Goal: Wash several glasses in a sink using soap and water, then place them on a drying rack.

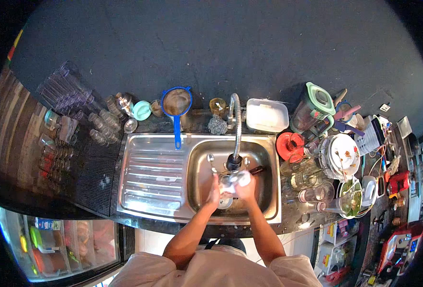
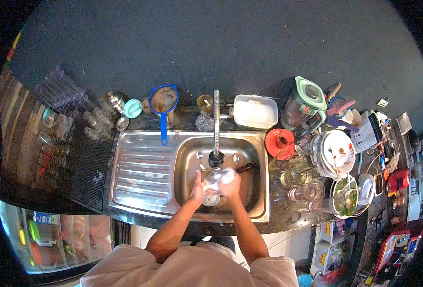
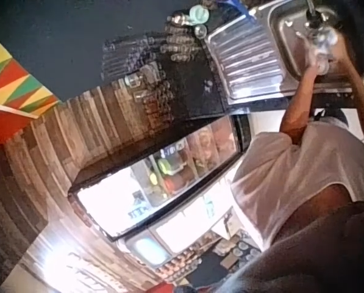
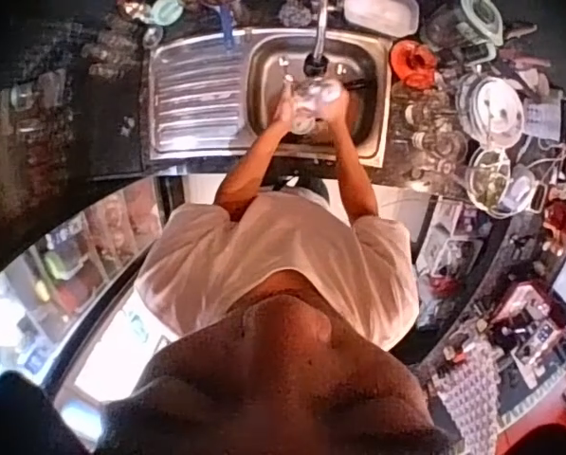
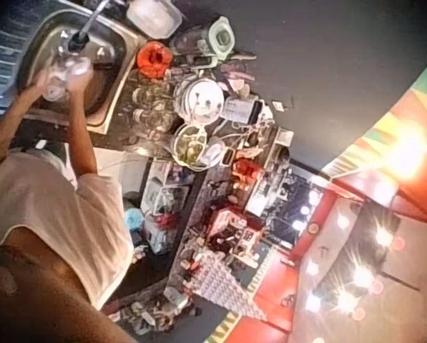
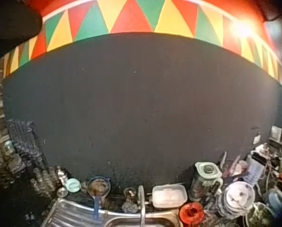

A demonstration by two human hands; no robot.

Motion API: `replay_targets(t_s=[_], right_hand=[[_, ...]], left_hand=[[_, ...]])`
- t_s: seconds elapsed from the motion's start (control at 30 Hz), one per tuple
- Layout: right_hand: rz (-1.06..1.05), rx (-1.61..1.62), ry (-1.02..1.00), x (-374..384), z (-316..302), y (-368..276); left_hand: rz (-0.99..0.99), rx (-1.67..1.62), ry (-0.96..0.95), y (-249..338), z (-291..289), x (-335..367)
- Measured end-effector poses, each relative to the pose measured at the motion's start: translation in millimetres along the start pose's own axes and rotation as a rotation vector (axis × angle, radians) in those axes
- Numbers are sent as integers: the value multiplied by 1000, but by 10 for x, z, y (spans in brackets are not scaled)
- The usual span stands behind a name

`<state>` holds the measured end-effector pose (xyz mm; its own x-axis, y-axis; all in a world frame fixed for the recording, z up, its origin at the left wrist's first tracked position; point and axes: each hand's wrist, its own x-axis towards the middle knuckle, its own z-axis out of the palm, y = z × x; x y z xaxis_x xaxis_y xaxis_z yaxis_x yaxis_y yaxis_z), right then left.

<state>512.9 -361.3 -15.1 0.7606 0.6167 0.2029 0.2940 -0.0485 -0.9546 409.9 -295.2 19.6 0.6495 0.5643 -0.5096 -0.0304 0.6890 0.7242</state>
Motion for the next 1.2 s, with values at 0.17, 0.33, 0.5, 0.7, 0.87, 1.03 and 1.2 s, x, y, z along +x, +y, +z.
replay_targets(t_s=[0.17, 0.33, 0.5, 0.7, 0.87, 1.03, 1.2], right_hand=[[-108, -172, -304, -39, 51, -307], [213, -242, -290, -11, 22, -603], [-396, -354, -72, -288, 69, -533], [-55, -143, 284, -223, 365, -792], [-571, -576, 54, -313, 156, -480], [-147, -466, 32, -258, 233, -576], [-3, -38, 116, -369, 242, -599]], left_hand=[[-46, 52, 75, -98, -341, 207], [-194, 260, -158, -470, -765, 467], [-263, -356, -127, 79, -301, 169], [-226, -435, -79, -102, -427, 390], [-197, -233, -34, -60, -261, 179], [-175, -140, -109, 72, -384, 253], [-135, -127, -172, 11, -431, 181]])
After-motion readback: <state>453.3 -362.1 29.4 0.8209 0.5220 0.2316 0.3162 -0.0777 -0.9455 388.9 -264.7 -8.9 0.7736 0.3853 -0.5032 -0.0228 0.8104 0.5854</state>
